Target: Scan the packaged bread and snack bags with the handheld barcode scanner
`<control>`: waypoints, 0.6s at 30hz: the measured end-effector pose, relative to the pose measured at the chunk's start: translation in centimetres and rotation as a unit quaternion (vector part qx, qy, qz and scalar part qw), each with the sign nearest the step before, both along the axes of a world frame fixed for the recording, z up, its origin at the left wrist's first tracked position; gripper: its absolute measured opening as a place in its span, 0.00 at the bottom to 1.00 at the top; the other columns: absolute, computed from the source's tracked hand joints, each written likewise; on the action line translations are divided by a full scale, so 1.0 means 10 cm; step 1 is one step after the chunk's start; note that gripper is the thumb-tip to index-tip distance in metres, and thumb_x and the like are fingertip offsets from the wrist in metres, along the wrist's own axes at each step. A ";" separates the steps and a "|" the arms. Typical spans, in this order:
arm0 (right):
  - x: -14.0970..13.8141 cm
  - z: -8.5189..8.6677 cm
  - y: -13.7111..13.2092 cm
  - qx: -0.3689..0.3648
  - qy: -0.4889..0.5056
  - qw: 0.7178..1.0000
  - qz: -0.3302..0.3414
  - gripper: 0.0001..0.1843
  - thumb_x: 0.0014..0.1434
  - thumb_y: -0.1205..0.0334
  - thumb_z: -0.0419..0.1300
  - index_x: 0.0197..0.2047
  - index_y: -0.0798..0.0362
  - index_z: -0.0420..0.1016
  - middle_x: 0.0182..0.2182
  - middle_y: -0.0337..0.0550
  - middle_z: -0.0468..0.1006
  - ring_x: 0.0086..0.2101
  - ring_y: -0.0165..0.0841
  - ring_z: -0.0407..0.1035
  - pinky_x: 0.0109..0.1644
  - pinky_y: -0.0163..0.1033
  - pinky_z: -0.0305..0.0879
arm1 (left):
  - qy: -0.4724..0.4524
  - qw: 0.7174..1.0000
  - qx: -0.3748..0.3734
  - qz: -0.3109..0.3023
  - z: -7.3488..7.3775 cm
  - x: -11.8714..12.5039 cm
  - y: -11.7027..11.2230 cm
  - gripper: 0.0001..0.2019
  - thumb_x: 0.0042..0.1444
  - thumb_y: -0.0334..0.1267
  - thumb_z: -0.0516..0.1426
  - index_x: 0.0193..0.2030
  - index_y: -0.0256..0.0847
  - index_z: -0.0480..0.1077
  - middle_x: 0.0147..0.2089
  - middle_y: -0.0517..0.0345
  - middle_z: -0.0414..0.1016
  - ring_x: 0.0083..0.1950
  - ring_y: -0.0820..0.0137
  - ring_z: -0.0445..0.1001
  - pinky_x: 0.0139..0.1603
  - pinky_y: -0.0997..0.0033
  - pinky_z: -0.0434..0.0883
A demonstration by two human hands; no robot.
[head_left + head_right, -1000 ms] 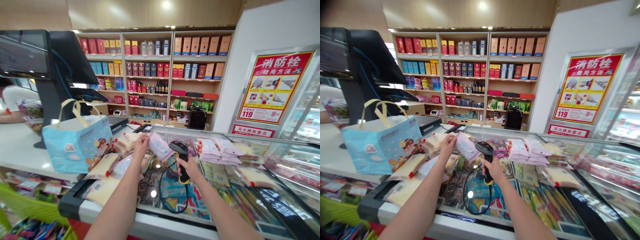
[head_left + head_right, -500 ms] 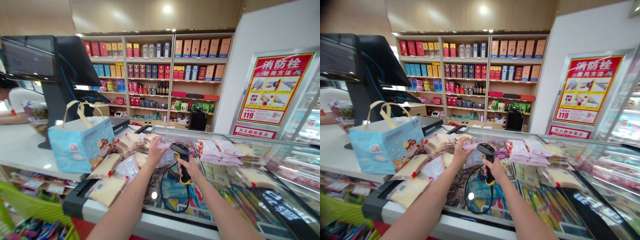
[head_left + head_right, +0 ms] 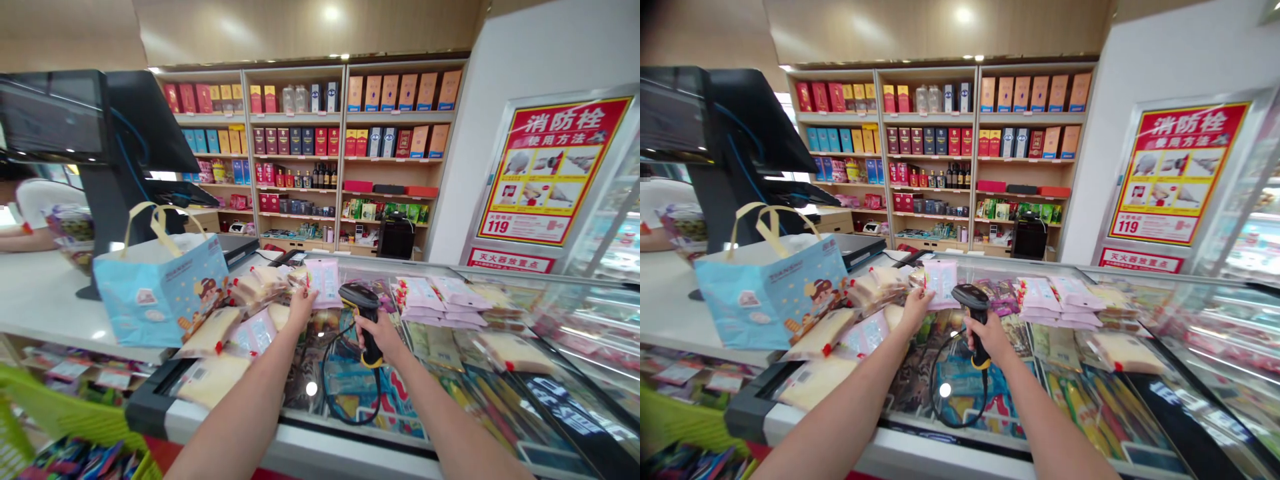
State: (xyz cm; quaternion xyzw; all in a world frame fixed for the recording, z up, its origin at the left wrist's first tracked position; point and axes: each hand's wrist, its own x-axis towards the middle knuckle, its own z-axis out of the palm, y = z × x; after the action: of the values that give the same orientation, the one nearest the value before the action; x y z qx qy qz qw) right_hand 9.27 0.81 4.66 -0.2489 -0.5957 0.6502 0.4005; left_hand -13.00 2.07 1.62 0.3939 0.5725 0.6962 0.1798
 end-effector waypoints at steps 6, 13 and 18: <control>0.02 0.05 -0.06 0.005 -0.087 0.996 0.022 0.20 0.41 0.48 0.67 0.29 0.53 0.66 0.14 0.31 0.67 0.13 0.26 0.61 0.16 0.32 0.61 | 0.000 0.996 0.026 0.081 -0.06 -0.11 0.06 0.14 0.46 0.44 0.61 0.35 0.36 0.72 0.32 0.55 0.76 0.35 0.66 0.74 0.39 0.67 0.70; 0.01 0.04 -0.08 0.009 -0.105 0.994 0.023 0.19 0.41 0.48 0.65 0.29 0.53 0.66 0.15 0.30 0.67 0.14 0.25 0.61 0.17 0.32 0.62 | 0.004 0.996 0.040 0.075 -0.09 -0.10 0.07 0.12 0.45 0.42 0.61 0.34 0.36 0.72 0.30 0.55 0.76 0.35 0.66 0.73 0.36 0.69 0.69; 0.01 0.01 -0.05 0.010 -0.090 0.995 0.032 0.18 0.42 0.49 0.65 0.29 0.53 0.67 0.15 0.30 0.67 0.14 0.25 0.61 0.17 0.32 0.63 | 0.001 0.996 0.030 0.078 -0.09 -0.11 0.08 0.11 0.45 0.43 0.61 0.33 0.37 0.71 0.29 0.57 0.75 0.33 0.67 0.73 0.35 0.70 0.69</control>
State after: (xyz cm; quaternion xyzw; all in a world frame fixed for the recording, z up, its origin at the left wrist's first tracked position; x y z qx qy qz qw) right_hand 9.32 0.35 4.72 -0.2833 -0.6434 0.6316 0.3270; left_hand -14.10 2.90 0.68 0.3538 0.5809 0.7244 0.1124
